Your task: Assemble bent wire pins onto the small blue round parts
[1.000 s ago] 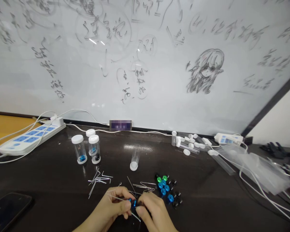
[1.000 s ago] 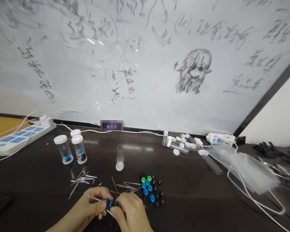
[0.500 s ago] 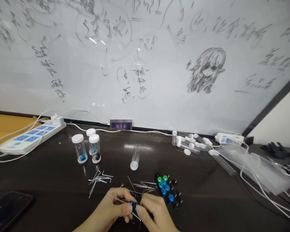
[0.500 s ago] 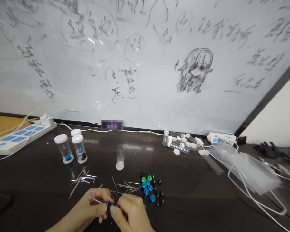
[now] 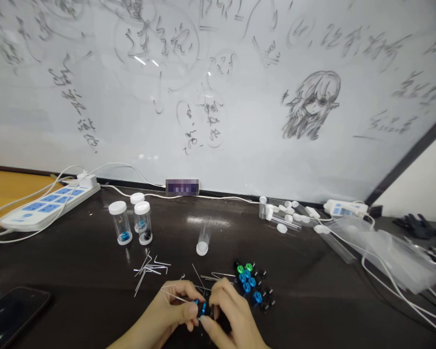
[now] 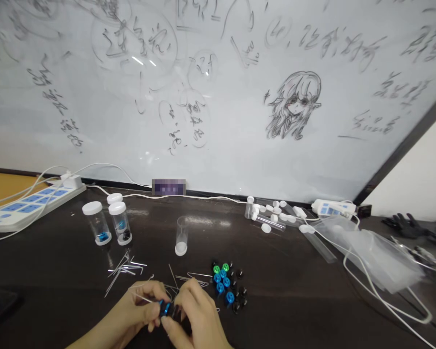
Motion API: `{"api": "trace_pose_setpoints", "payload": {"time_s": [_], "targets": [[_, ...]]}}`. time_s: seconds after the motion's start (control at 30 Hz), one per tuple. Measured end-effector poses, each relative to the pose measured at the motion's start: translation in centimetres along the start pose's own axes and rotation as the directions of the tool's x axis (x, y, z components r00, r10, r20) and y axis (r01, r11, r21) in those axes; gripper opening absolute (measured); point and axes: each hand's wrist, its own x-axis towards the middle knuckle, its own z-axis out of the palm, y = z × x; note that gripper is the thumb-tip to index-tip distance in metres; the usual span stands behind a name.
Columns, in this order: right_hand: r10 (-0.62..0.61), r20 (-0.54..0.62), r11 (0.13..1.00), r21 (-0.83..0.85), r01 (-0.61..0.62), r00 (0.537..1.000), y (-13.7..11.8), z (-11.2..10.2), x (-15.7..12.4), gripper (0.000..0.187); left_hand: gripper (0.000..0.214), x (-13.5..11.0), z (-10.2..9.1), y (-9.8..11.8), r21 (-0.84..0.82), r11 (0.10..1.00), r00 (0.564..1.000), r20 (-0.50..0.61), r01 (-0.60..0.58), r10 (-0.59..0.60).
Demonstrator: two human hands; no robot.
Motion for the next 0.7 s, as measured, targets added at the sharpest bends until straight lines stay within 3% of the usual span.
{"api": "trace_pose_setpoints", "payload": {"time_s": [0.23, 0.5, 0.6, 0.7], "targets": [[0.004, 0.064, 1.000, 0.008, -0.004, 0.998, 0.17, -0.14, 0.31, 0.034, 0.022, -0.01, 0.37, 0.24, 0.029, 0.999, 1.000, -0.002, 0.020, -0.020], [-0.017, -0.054, 1.000, -0.015, 0.017, 0.998, -0.12, 0.14, 0.04, 0.019, 0.018, 0.07, 0.02, 0.59, -0.015, 1.000, 1.000, -0.004, 0.017, -0.017], [-0.029, -0.075, 1.000, -0.012, 0.028, 0.997, -0.06, 0.14, 0.07, 0.023, 0.018, -0.02, 0.05, 0.57, -0.015, 0.999, 1.000, 0.001, 0.028, -0.028], [-0.015, -0.020, 1.000, 0.003, 0.015, 1.000, 0.15, 0.06, 0.16, 0.032, 0.020, -0.04, 0.09, 0.46, -0.001, 1.000, 1.000, -0.006, 0.025, -0.025]]}}
